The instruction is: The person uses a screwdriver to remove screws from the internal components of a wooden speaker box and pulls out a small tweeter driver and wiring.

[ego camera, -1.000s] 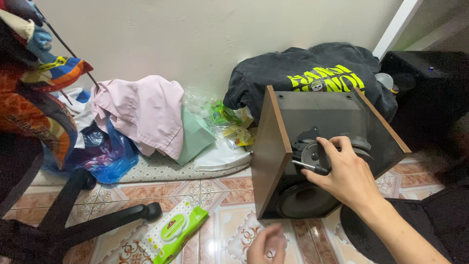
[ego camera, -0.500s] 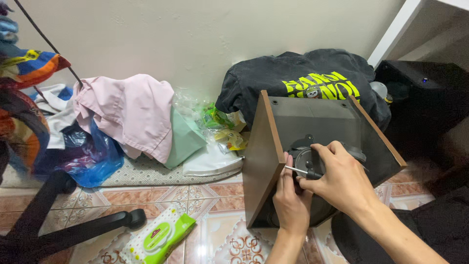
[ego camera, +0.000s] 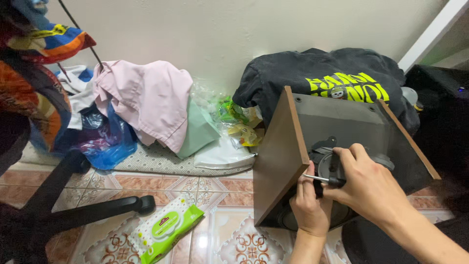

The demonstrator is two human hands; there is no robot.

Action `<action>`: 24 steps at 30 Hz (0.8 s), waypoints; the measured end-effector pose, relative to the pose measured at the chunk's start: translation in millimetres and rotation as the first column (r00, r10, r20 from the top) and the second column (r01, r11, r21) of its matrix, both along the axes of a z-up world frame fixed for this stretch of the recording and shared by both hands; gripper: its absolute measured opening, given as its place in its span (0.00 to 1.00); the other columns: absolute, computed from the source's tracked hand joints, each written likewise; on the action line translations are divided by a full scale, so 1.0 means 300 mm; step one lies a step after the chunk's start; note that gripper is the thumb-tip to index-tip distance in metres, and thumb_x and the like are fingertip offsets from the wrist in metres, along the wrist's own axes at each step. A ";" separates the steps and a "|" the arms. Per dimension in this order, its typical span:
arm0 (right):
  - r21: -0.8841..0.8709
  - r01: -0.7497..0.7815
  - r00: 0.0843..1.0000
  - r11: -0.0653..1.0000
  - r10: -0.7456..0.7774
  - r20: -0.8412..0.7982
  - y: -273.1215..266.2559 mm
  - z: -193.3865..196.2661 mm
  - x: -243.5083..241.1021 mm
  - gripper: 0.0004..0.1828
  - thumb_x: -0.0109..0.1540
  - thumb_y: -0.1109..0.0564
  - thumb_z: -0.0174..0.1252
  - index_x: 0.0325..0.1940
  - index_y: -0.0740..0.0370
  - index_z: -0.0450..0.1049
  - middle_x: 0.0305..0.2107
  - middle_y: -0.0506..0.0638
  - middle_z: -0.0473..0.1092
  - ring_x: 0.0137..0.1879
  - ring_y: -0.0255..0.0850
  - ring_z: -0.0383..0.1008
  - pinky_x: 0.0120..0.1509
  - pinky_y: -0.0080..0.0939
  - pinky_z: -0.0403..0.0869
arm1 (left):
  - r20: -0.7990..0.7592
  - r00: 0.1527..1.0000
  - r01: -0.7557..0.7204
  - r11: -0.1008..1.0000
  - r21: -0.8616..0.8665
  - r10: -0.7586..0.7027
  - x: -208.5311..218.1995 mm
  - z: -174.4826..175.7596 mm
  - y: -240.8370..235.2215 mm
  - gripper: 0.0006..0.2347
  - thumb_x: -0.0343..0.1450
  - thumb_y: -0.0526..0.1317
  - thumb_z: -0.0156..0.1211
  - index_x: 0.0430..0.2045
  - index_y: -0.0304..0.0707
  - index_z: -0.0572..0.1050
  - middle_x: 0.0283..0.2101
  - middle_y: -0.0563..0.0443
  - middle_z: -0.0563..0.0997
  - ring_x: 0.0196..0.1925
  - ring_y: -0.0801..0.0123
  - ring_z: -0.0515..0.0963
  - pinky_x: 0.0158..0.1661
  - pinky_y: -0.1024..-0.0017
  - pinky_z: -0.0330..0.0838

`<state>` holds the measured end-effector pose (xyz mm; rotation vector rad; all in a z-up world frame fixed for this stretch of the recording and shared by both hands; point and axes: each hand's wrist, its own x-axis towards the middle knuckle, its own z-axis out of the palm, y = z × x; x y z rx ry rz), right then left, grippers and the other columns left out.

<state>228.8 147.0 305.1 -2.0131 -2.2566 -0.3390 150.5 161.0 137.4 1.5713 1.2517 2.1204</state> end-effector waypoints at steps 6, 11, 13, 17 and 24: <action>-0.001 -0.048 0.999 0.999 0.048 0.012 0.012 0.000 0.036 0.53 0.50 0.33 0.81 0.74 0.51 0.69 0.53 0.53 0.71 0.48 0.67 0.85 0.50 0.69 0.83 | -0.032 0.998 -0.045 0.999 0.009 0.045 -0.004 0.014 -0.005 0.22 0.81 0.37 0.67 0.72 0.32 0.75 0.64 0.38 0.86 0.59 0.49 0.92 0.35 0.59 0.86; -0.013 -0.088 0.996 0.996 0.087 -0.036 0.016 0.021 0.052 0.46 0.51 0.35 0.82 0.68 0.47 0.73 0.50 0.51 0.73 0.49 0.64 0.84 0.52 0.67 0.83 | 0.020 0.998 0.056 0.997 0.060 -0.058 -0.011 0.025 -0.010 0.22 0.84 0.40 0.63 0.74 0.28 0.71 0.72 0.33 0.81 0.69 0.44 0.88 0.53 0.57 0.88; 0.027 -0.068 0.993 0.997 0.071 -0.096 -0.012 0.037 0.046 0.48 0.51 0.34 0.82 0.72 0.48 0.73 0.55 0.50 0.76 0.53 0.61 0.85 0.56 0.64 0.82 | 0.002 1.000 0.020 0.999 0.046 -0.020 -0.027 0.058 -0.023 0.24 0.84 0.46 0.62 0.72 0.28 0.72 0.73 0.34 0.81 0.69 0.46 0.88 0.54 0.58 0.88; 0.275 -0.053 0.952 0.960 0.131 -0.276 -0.143 0.067 0.095 0.56 0.53 0.31 0.79 0.81 0.53 0.73 0.54 0.51 0.83 0.60 0.47 0.85 0.66 0.49 0.77 | -0.004 0.999 0.034 0.994 -0.105 -0.035 -0.046 0.109 -0.064 0.33 0.73 0.47 0.78 0.74 0.36 0.72 0.76 0.40 0.79 0.74 0.47 0.83 0.63 0.56 0.83; 0.195 0.547 0.416 0.814 -0.062 -0.907 -0.459 -0.543 0.281 0.07 0.72 0.55 0.72 0.45 0.59 0.89 0.30 0.45 0.83 0.40 0.29 0.72 0.53 0.33 0.71 | -0.556 0.828 -0.088 0.996 -0.006 0.070 -0.139 0.361 -0.175 0.45 0.66 0.48 0.89 0.79 0.40 0.66 0.80 0.30 0.69 0.72 0.40 0.79 0.66 0.50 0.73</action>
